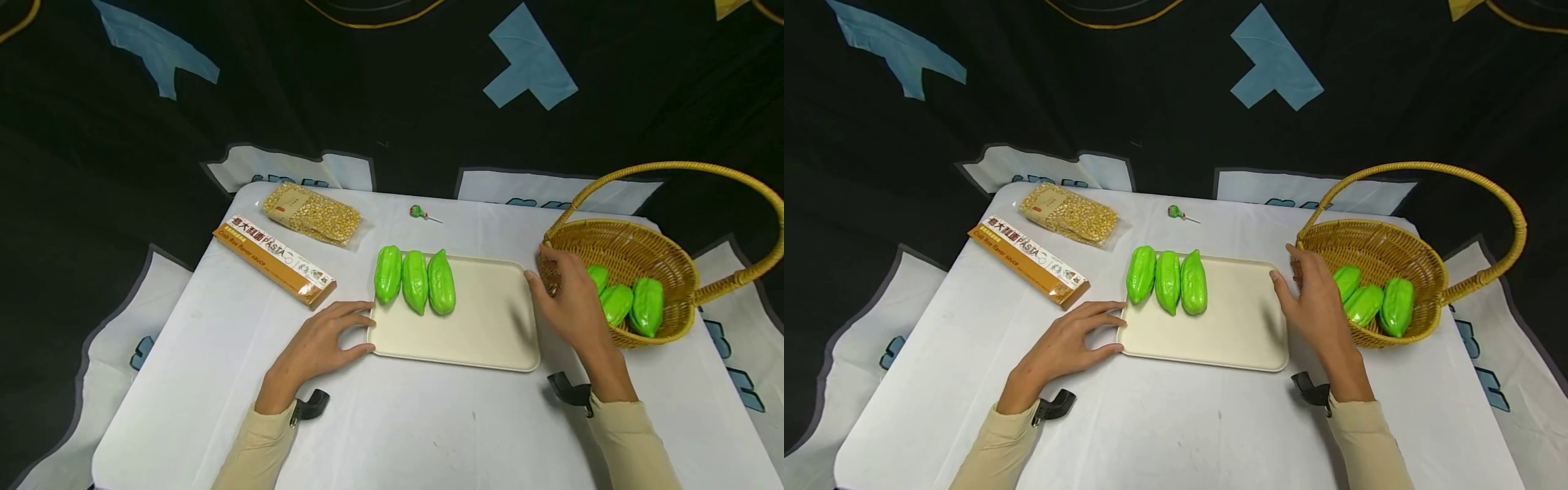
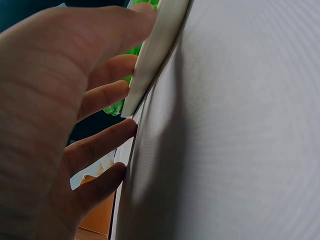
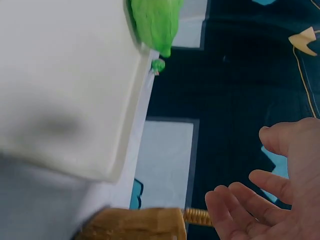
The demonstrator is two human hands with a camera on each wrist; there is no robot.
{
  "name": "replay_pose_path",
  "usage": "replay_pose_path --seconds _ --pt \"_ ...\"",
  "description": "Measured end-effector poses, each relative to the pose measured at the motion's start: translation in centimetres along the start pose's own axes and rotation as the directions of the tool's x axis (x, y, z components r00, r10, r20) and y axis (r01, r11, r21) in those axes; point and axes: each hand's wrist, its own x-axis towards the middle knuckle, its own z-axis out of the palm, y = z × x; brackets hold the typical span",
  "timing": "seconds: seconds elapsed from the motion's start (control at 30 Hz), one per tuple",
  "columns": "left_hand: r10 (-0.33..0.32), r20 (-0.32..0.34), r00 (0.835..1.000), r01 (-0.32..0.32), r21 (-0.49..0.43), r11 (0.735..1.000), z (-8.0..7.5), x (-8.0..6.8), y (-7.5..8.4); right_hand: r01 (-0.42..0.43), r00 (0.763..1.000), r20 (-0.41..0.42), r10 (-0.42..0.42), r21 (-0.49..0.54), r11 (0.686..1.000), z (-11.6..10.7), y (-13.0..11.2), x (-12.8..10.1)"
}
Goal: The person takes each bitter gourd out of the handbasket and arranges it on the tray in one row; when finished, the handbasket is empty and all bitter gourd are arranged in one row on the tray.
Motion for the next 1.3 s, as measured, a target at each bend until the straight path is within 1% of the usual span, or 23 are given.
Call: replay_pose_path --seconds 0.17,0.5,0.6,0.67,0.8,0.97,1.07,1.2,1.3 --pt "-0.012 0.008 1.000 0.012 -0.001 1.000 0.1 0.0 0.0 -0.085 0.996 0.024 0.086 -0.026 0.996 -1.1 0.9 -0.2" --pt "-0.010 0.009 1.000 0.010 0.001 1.000 0.0 0.0 -0.1 -0.146 0.988 0.034 0.150 -0.085 0.986 -2.9 3.3 -0.4" --pt "-0.008 0.007 1.000 0.008 0.004 1.000 0.0 0.0 -0.1 -0.172 0.983 0.052 0.178 -0.095 0.980 -3.2 4.2 -0.3" --pt "-0.003 0.003 1.000 0.003 0.005 1.000 0.0 0.0 -0.1 -0.193 0.977 0.071 0.202 -0.118 0.974 -3.4 4.8 -0.2" --pt "0.005 -0.005 1.000 -0.005 0.003 1.000 0.0 -0.1 -0.1 -0.246 0.957 0.109 0.270 -0.196 0.949 -3.7 5.8 0.1" --pt "0.005 -0.008 1.000 -0.005 0.002 1.000 0.1 -0.1 -0.1 -0.306 0.917 0.175 0.360 -0.272 0.912 -3.9 6.8 0.9" --pt "0.005 -0.009 1.000 -0.005 0.002 1.000 0.1 -0.1 -0.1 -0.328 0.897 0.195 0.397 -0.309 0.893 -4.0 7.1 1.4" --pt "0.001 -0.004 1.000 -0.001 0.002 1.000 0.0 0.0 -0.1 -0.339 0.891 0.183 0.415 -0.338 0.878 -4.0 7.5 1.9" --pt "0.001 -0.002 1.000 -0.001 0.002 1.000 0.0 0.0 -0.1 -0.338 0.893 0.177 0.414 -0.343 0.876 -3.9 7.7 2.2"
